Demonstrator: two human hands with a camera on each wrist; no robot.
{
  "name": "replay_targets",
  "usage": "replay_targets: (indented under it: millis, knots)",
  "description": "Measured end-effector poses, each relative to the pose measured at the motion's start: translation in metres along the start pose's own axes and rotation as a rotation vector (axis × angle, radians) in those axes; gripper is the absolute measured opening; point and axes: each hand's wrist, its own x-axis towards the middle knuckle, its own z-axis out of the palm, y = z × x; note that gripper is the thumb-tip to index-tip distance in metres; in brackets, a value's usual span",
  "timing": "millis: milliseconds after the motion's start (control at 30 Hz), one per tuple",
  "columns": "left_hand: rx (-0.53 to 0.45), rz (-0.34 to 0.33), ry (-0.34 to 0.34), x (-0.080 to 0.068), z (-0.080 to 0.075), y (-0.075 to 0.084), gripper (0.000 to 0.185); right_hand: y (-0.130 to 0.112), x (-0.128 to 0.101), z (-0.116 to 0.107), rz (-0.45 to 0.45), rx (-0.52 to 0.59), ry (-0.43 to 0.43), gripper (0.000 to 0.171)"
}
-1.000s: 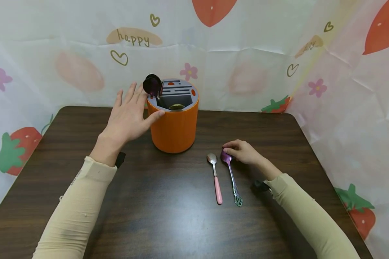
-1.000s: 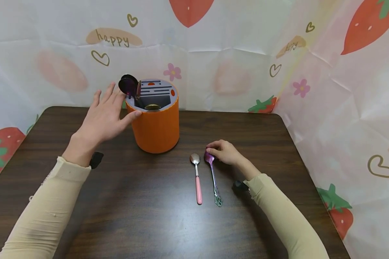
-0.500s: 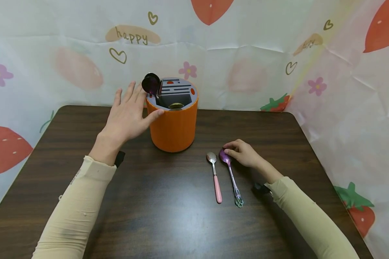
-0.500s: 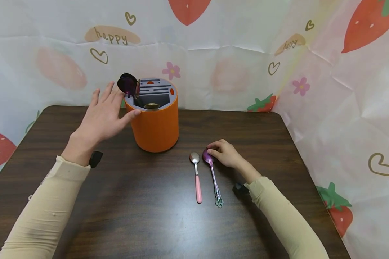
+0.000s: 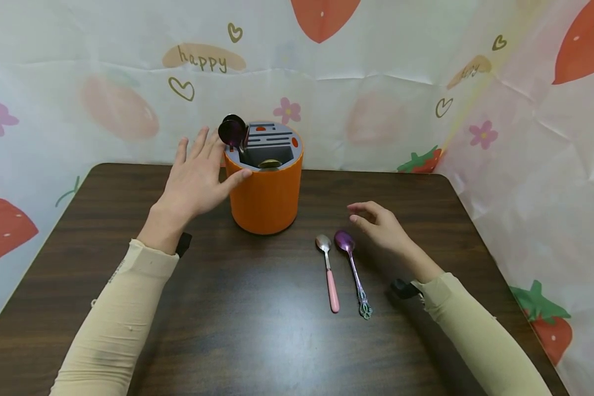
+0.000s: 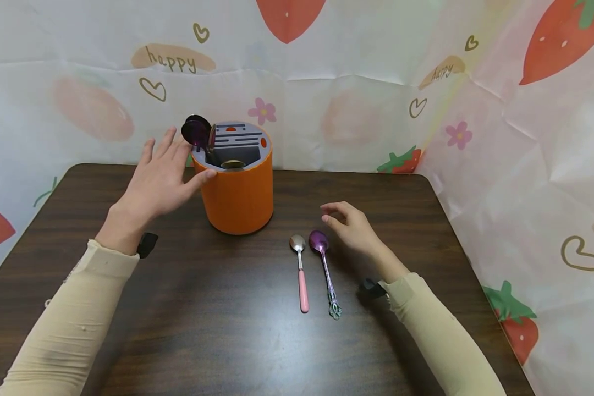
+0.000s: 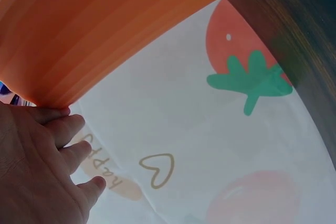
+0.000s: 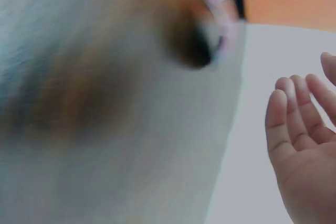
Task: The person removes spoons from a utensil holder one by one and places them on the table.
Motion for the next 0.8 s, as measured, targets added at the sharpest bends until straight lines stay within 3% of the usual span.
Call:
replay_targets:
  millis: [333,533,800]
  knots:
    - [-0.005,-0.002,-0.006,-0.001,0.000,0.001,0.098,-0.060,0.009,-0.018,-0.388,0.098,0.100,0.024]
    - [-0.005,-0.005,-0.012,-0.002,-0.001,0.000,0.098,-0.104,0.023,-0.023,-0.536,0.132,0.072,0.024]
    - [-0.002,-0.006,-0.018,-0.003,-0.001,0.001,0.099,-0.149,0.048,-0.027,-0.696,0.061,0.030,0.023]
